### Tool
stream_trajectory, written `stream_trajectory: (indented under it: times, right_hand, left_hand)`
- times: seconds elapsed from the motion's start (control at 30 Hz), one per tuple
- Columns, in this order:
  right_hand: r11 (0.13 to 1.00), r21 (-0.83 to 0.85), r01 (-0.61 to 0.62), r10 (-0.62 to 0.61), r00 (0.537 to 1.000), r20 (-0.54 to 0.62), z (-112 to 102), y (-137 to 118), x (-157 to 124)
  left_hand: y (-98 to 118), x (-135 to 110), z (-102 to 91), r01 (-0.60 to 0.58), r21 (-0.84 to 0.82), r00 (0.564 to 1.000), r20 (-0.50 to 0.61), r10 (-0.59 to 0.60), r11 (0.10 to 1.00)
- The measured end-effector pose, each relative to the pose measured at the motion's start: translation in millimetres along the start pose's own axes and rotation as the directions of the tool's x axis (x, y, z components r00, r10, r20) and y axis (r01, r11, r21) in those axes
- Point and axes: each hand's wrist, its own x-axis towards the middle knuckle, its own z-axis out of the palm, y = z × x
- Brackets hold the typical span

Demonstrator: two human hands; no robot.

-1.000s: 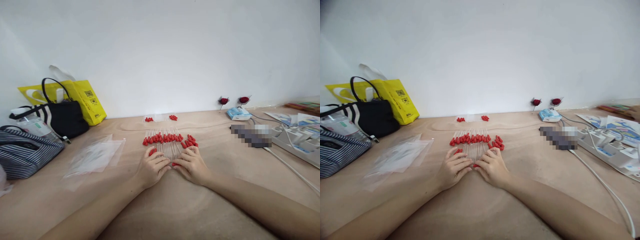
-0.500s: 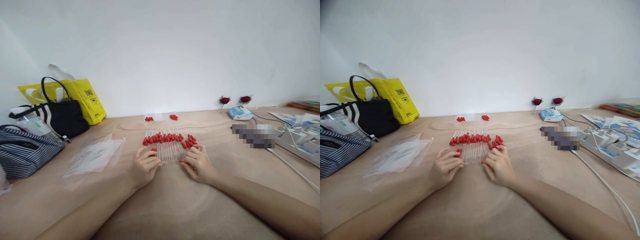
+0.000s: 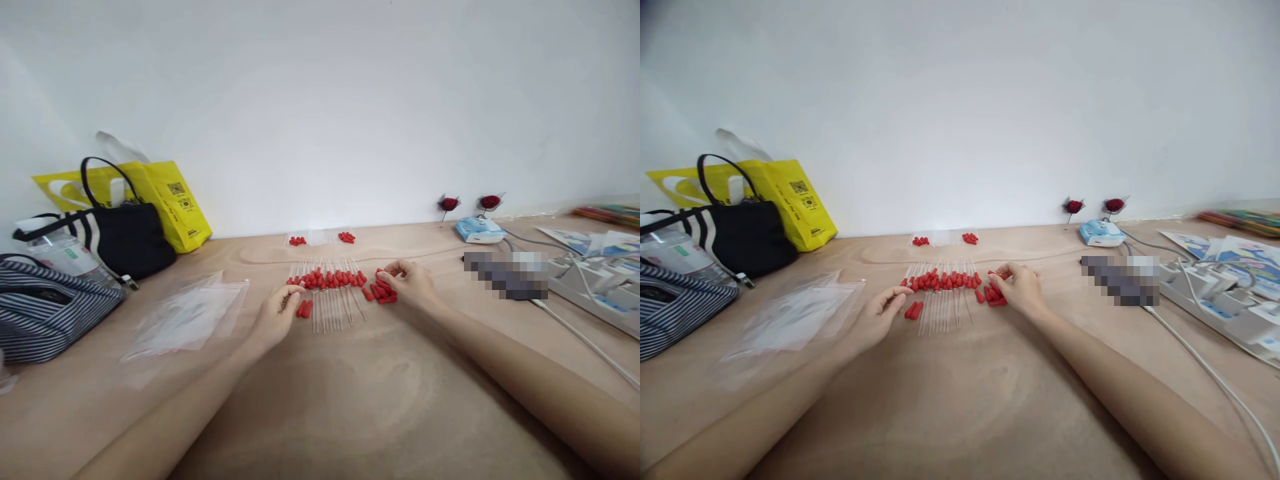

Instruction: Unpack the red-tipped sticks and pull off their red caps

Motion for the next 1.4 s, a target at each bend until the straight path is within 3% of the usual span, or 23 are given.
stream_trajectory:
  times: [0.13,0.33,0.57,0.77,1.0,1.17,1.3,1.4]
  right_hand:
    - [0.994,-0.103,0.025,-0.017,0.997,0.078,7,-10,11]
    - [0.969,-0.245,0.034,-0.013,0.996,0.087,15,-15,13]
    - [0.977,-0.212,-0.01,-0.005,0.997,-0.074,12,-8,12]
    - [0.98,-0.197,-0.029,0.006,0.993,-0.116,11,-1,13]
    - [0.956,-0.279,-0.088,0.136,0.978,0.156,10,-18,29]
    - [0.939,-0.319,-0.131,0.211,0.95,0.23,26,-33,50]
    - [0.915,-0.366,-0.167,0.278,0.92,0.275,38,-39,64]
    - [0.901,-0.39,-0.189,0.321,0.896,0.307,43,-39,70]
  left_hand:
    - [-14,16,-14.1,0.276,-0.137,0.961,0.062,-0.27,0.951]
    - [-20,14,-16.9,0.388,-0.2,0.922,0.081,-0.38,0.9]
    - [-4,20,7.1,0.181,0.064,0.98,0.069,-0.185,0.981]
    - [29,32,28.1,0.019,0.366,0.98,0.176,-0.089,0.93]
    - [28,34,37.4,-0.001,0.44,0.975,0.201,-0.097,0.898]
    - [26,28,33.5,-0.038,0.408,0.982,0.186,-0.042,0.912]
    - [17,13,23.6,-0.144,0.352,0.989,0.083,0.122,0.925]
    - [5,-1,16.2,-0.266,0.36,0.959,0.006,0.283,0.894]
